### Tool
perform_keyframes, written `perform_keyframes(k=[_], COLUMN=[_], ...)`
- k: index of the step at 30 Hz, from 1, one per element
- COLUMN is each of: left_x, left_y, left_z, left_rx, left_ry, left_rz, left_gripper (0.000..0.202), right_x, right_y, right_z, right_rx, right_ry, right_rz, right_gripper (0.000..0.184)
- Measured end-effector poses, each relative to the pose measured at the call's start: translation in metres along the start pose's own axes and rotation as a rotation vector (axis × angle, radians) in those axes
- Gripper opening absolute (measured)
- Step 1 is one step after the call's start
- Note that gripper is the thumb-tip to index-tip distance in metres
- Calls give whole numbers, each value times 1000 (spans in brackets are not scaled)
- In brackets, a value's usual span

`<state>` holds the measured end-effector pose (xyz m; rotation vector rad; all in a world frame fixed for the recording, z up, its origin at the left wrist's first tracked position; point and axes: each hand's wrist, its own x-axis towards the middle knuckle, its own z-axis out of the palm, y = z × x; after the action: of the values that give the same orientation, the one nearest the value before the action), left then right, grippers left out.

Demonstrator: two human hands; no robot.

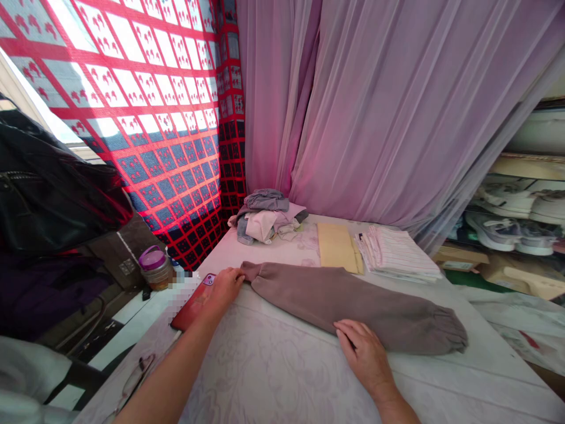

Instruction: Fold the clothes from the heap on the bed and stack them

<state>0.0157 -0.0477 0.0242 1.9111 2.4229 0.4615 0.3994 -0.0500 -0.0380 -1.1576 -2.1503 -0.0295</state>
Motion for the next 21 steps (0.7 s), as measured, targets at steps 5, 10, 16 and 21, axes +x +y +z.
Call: perform_keyframes(k=[5,10,16,21], left_x=[7,12,15,13], left_y=[5,13,13,4], left_z=[-6,-10,-5,-7], left_rx=[97,158,156,129], left_ry=[-88,-140,-147,-101], left_rz=[27,56,40,-78], left_gripper=[23,24,29,26], right_x=[0,0,0,0], right_y=[1,0,0,0], right_z=[0,0,0,0], right_rx=[-11,-14,-9,-13], right_ry=[1,4,3,8], right_rz=[-8,-14,-22,-17], right_gripper=[31,31,31,31])
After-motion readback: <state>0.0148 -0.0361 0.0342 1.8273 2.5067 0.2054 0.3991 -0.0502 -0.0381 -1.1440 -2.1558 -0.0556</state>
